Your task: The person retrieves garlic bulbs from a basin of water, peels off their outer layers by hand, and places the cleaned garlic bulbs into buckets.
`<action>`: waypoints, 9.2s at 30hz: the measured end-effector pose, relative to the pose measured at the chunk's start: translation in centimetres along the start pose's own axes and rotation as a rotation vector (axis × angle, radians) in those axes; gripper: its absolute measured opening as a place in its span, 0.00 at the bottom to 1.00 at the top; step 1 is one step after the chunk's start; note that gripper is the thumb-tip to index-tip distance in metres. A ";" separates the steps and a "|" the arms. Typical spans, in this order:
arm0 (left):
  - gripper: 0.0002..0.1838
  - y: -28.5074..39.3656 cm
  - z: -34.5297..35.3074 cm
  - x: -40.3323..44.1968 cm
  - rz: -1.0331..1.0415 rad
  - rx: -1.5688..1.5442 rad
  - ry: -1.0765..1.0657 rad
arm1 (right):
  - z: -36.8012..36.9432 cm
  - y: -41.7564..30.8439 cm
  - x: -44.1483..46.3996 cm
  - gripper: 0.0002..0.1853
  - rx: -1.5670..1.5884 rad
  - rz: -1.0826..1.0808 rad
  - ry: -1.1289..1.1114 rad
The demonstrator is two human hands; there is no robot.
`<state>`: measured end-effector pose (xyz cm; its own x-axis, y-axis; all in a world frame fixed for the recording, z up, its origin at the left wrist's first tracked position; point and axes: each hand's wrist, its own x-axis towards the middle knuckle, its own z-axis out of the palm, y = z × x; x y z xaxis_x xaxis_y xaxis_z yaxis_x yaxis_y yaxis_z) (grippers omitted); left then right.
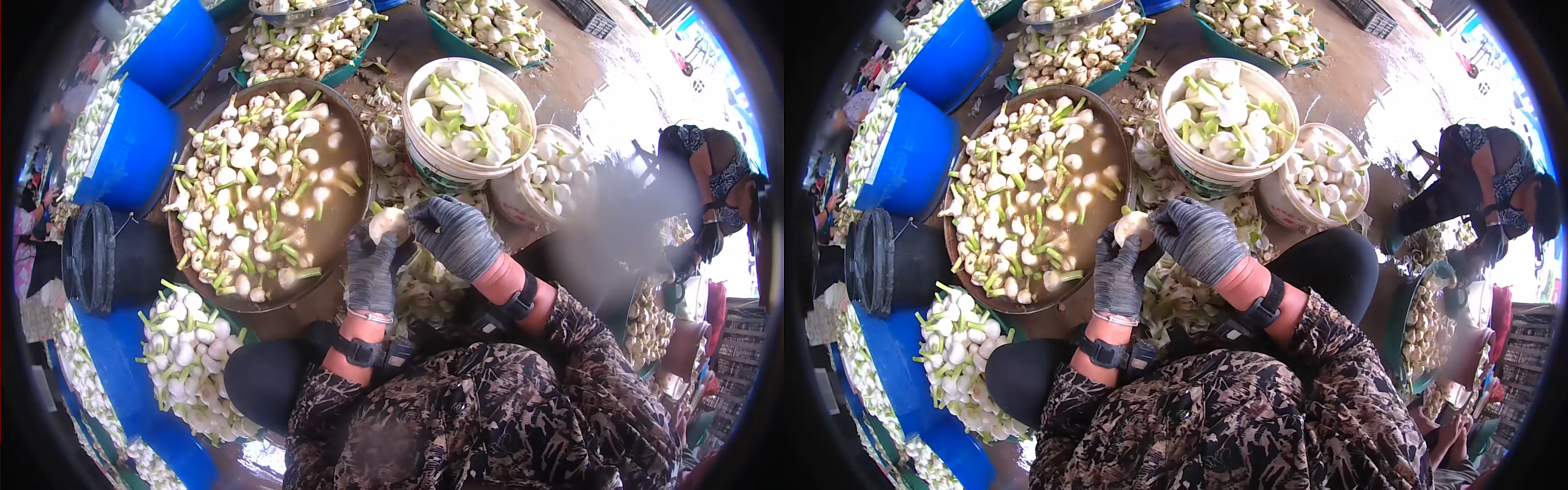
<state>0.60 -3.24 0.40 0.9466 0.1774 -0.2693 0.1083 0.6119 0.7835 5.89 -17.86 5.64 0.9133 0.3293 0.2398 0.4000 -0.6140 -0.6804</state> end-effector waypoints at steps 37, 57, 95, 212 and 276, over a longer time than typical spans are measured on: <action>0.24 1.3 -1.1 -0.3 -0.002 0.258 0.041 | 4.2 4.0 0.7 0.04 0.306 0.188 -0.183; 0.23 2.3 -2.8 -1.0 -0.188 -0.251 -0.204 | -0.4 -2.0 1.0 0.13 0.004 -0.370 -0.080; 0.29 4.0 0.4 0.0 0.046 0.537 -0.279 | -1.7 -0.8 -0.7 0.21 0.676 -0.009 -0.198; 0.21 2.3 -1.9 0.1 0.315 1.031 -0.002 | 1.0 -1.3 0.9 0.07 -0.263 -0.159 -0.063; 0.29 3.7 -0.6 -1.8 0.206 0.606 -0.364 | 1.0 3.9 1.0 0.16 0.245 0.320 -0.303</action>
<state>-0.94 -0.84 3.41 0.9954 -0.0888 0.0368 -0.0332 0.0421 0.9986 8.32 -19.16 2.52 0.9094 0.3677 -0.1943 0.0408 -0.5438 -0.8382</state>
